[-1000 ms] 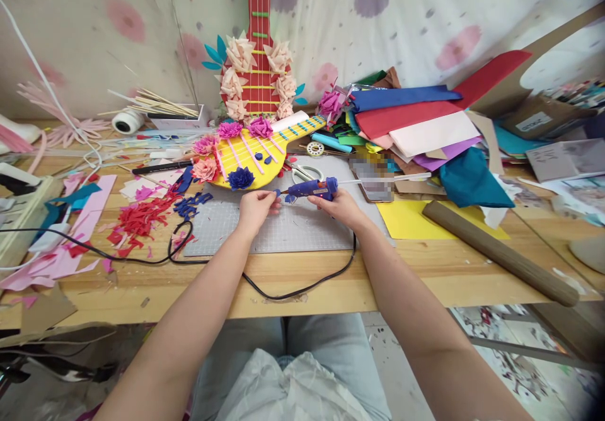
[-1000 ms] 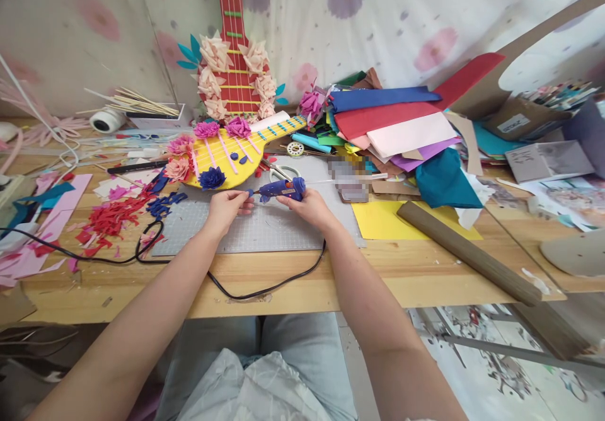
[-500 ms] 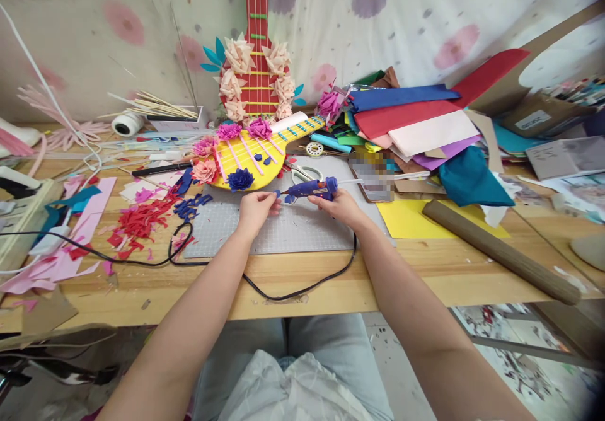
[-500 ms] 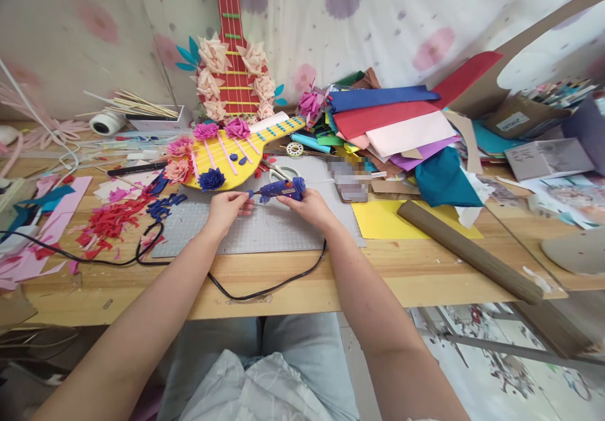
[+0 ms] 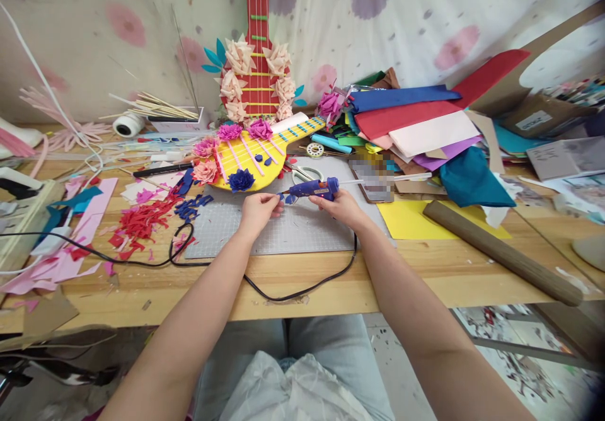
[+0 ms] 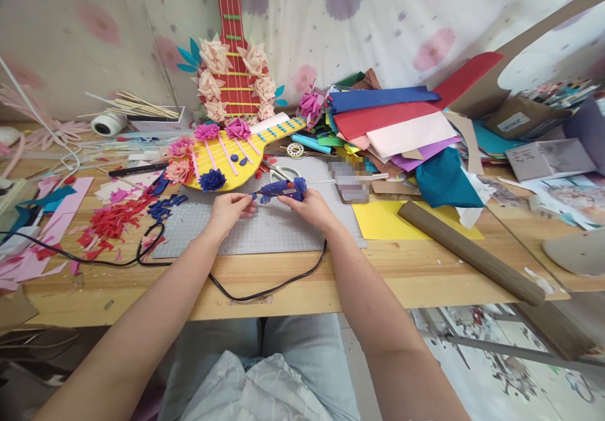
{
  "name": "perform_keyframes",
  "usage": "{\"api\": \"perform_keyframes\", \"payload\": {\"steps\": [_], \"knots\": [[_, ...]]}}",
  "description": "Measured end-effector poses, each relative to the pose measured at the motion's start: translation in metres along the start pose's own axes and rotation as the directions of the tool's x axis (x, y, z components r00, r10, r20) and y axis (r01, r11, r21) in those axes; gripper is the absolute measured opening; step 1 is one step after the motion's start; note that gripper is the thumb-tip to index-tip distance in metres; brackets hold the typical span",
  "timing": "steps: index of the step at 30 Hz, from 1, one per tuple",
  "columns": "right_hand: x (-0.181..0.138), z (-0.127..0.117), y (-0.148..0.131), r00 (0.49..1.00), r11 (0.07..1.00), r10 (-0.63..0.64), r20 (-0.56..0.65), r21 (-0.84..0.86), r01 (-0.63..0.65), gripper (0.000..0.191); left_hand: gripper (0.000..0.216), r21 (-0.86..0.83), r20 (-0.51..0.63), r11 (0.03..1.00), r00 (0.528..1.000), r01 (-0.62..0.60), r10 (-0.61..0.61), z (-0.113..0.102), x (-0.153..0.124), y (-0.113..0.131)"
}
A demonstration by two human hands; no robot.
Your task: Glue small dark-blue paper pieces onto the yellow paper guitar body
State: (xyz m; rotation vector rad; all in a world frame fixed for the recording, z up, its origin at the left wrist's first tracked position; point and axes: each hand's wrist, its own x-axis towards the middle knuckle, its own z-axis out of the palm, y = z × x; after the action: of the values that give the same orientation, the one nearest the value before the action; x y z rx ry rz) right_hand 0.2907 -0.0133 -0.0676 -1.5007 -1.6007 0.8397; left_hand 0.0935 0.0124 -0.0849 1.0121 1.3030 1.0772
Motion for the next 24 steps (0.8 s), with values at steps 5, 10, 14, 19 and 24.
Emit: {"api": "perform_keyframes", "payload": {"steps": [5, 10, 14, 19, 24], "knots": [[0.003, -0.001, 0.002, 0.994, 0.994, 0.096, -0.048, 0.051, -0.094, 0.04, 0.013, 0.013, 0.021, 1.0, 1.0, -0.006, 0.006, 0.0, 0.0, -0.001], [0.026, -0.011, 0.018, 0.93, 0.986, 0.164, -0.328, 0.095, -0.14, 0.046, 0.017, -0.003, 0.035, 1.0, 0.999, -0.019, 0.019, 0.0, -0.003, 0.001], [0.041, -0.019, 0.032, 0.852, 0.95, 0.144, -0.503, -0.172, -0.262, 0.047, 0.021, -0.06, 0.015, 0.997, 0.998, -0.052, 0.053, 0.0, -0.004, 0.002], [0.041, -0.016, 0.032, 0.877, 0.837, 0.198, -0.439, -0.389, -0.384, 0.048, 0.023, -0.092, -0.026, 0.989, 0.993, -0.113, 0.111, 0.0, -0.002, 0.0], [0.032, -0.018, 0.023, 0.871, 0.796, 0.136, -0.472, -0.472, -0.379, 0.049, 0.024, -0.091, -0.061, 0.978, 0.981, -0.188, 0.183, -0.001, -0.005, 0.0]]}}
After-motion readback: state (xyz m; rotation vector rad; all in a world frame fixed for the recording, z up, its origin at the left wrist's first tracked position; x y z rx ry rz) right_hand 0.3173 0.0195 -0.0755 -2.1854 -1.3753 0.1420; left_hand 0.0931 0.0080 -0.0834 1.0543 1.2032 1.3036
